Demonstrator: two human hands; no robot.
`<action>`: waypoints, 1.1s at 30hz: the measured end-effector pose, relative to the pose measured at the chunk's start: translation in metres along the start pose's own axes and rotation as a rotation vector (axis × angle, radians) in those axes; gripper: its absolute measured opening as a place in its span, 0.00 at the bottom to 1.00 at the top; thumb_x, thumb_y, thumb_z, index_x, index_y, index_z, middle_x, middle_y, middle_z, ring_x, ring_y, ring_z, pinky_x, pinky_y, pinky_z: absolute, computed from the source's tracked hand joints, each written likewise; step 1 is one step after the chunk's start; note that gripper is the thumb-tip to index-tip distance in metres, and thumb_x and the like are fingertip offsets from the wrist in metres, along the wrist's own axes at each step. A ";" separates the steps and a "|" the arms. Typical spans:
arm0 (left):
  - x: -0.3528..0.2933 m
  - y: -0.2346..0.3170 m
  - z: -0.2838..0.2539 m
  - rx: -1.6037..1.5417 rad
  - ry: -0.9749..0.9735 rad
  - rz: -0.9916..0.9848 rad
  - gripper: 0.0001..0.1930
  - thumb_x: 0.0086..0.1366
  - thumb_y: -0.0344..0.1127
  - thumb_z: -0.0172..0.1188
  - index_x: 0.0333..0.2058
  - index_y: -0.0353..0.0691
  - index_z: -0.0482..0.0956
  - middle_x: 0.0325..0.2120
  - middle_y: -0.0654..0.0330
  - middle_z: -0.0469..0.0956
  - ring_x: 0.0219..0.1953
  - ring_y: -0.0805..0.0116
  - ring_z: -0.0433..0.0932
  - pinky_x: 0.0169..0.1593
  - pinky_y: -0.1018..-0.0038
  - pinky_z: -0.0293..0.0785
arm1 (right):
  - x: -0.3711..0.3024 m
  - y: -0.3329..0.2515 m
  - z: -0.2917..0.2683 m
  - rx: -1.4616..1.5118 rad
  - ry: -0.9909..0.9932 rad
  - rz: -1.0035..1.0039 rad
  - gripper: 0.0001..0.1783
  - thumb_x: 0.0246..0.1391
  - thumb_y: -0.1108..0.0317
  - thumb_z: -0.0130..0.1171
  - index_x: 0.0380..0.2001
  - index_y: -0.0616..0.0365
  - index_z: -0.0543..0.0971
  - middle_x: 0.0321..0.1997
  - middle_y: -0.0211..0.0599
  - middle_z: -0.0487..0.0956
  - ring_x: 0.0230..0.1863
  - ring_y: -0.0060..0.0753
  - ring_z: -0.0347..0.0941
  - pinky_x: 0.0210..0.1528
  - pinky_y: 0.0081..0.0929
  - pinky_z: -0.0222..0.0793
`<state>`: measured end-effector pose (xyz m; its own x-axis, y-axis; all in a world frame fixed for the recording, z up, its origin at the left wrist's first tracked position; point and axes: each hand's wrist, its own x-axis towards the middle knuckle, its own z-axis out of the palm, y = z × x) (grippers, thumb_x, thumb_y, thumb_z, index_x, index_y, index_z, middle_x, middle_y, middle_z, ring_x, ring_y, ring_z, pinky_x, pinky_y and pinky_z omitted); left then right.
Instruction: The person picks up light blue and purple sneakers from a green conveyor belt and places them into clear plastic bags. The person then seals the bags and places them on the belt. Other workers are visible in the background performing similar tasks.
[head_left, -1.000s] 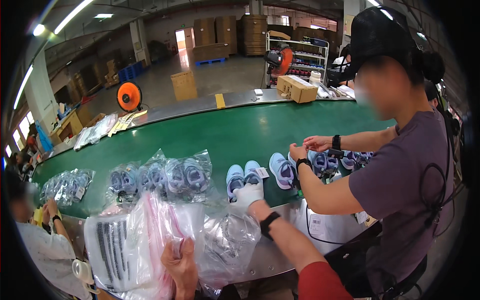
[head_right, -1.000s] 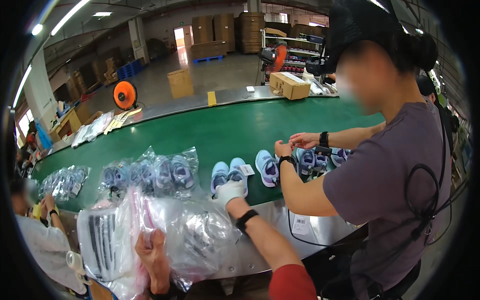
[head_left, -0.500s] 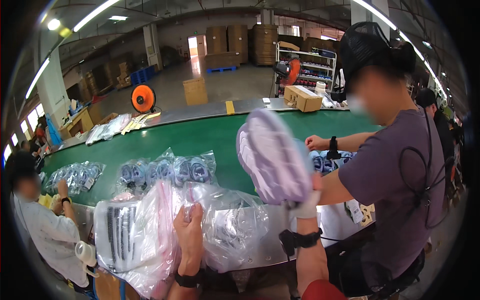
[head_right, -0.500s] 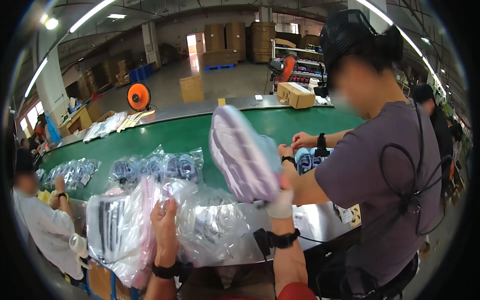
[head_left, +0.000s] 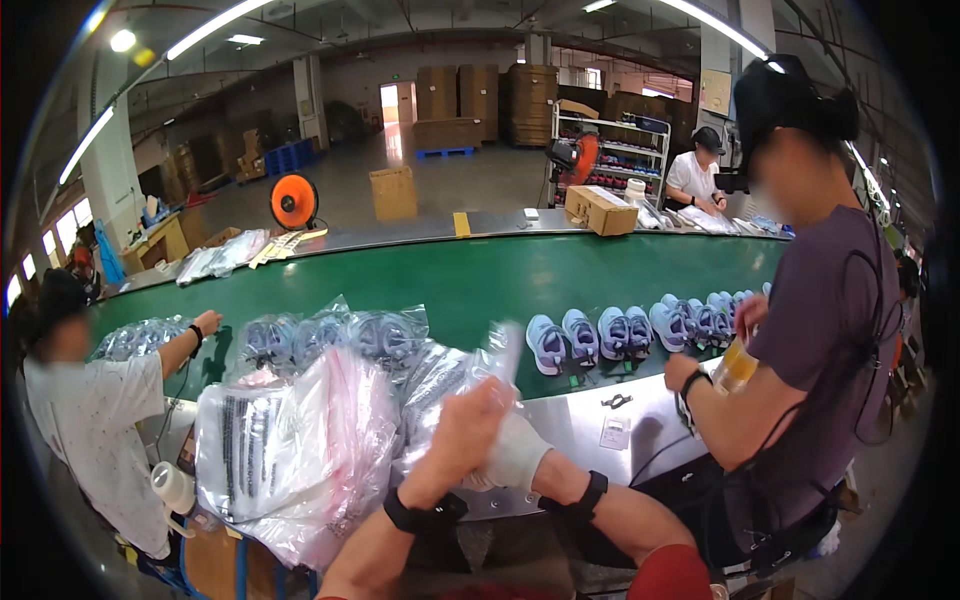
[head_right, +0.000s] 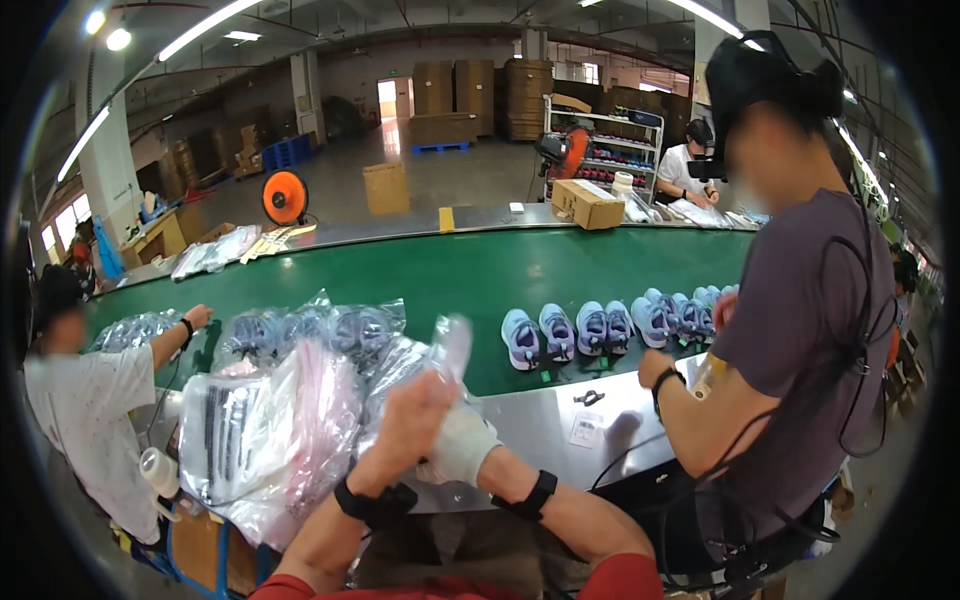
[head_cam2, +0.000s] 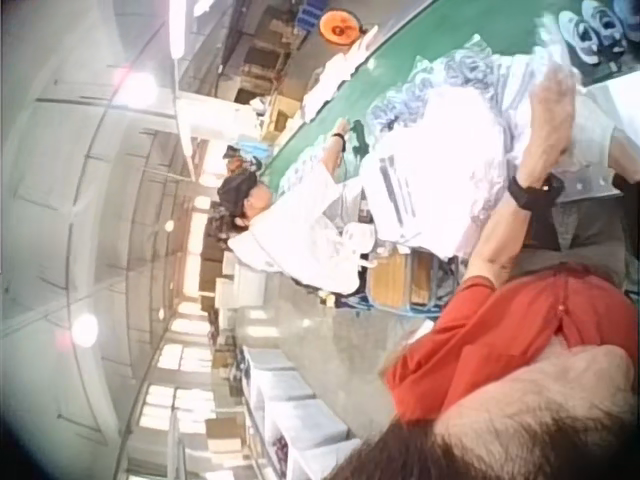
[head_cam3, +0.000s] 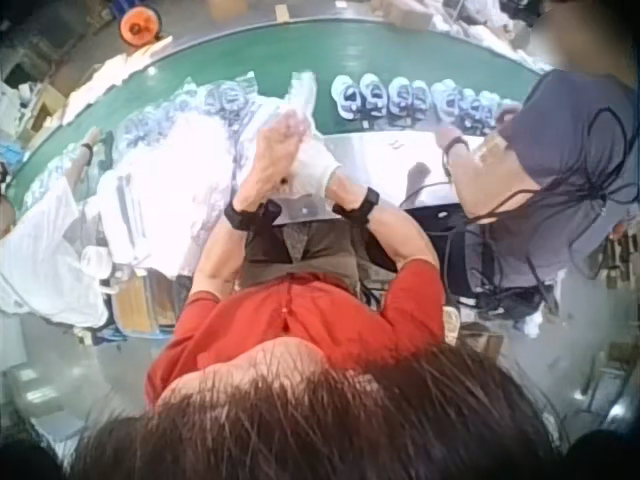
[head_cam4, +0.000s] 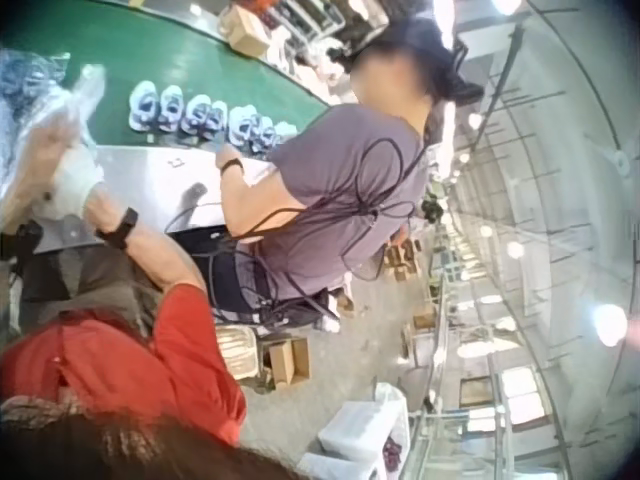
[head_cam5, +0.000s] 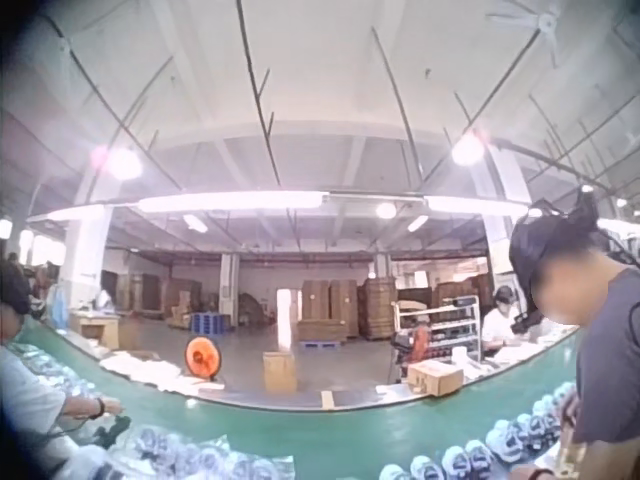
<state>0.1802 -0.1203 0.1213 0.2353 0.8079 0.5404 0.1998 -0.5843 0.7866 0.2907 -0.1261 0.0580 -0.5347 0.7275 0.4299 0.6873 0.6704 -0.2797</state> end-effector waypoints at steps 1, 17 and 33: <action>0.015 -0.002 -0.007 0.047 0.059 -0.070 0.08 0.61 0.33 0.55 0.26 0.35 0.71 0.16 0.47 0.67 0.17 0.62 0.64 0.24 0.67 0.64 | 0.007 -0.019 -0.029 -0.210 -0.250 -0.103 0.11 0.40 0.55 0.60 0.23 0.50 0.81 0.29 0.39 0.79 0.30 0.43 0.76 0.35 0.41 0.69; -0.061 -0.004 -0.010 0.210 -0.256 -0.010 0.05 0.60 0.29 0.53 0.35 0.38 0.74 0.21 0.45 0.72 0.23 0.45 0.73 0.25 0.62 0.68 | 0.005 0.035 0.042 0.002 0.238 0.157 0.15 0.51 0.53 0.51 0.28 0.53 0.78 0.31 0.43 0.77 0.32 0.43 0.73 0.35 0.38 0.70; 0.018 0.013 -0.008 -0.143 0.185 -0.236 0.07 0.57 0.31 0.61 0.25 0.36 0.73 0.15 0.66 0.66 0.19 0.81 0.61 0.22 0.78 0.58 | 0.064 0.064 0.022 -0.005 -0.017 0.373 0.17 0.46 0.57 0.56 0.33 0.60 0.78 0.34 0.48 0.77 0.36 0.44 0.75 0.35 0.38 0.71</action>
<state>0.1796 -0.1129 0.1431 0.0186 0.9278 0.3726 0.0894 -0.3728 0.9236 0.2890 -0.0334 0.0489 -0.2549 0.9242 0.2844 0.8388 0.3577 -0.4105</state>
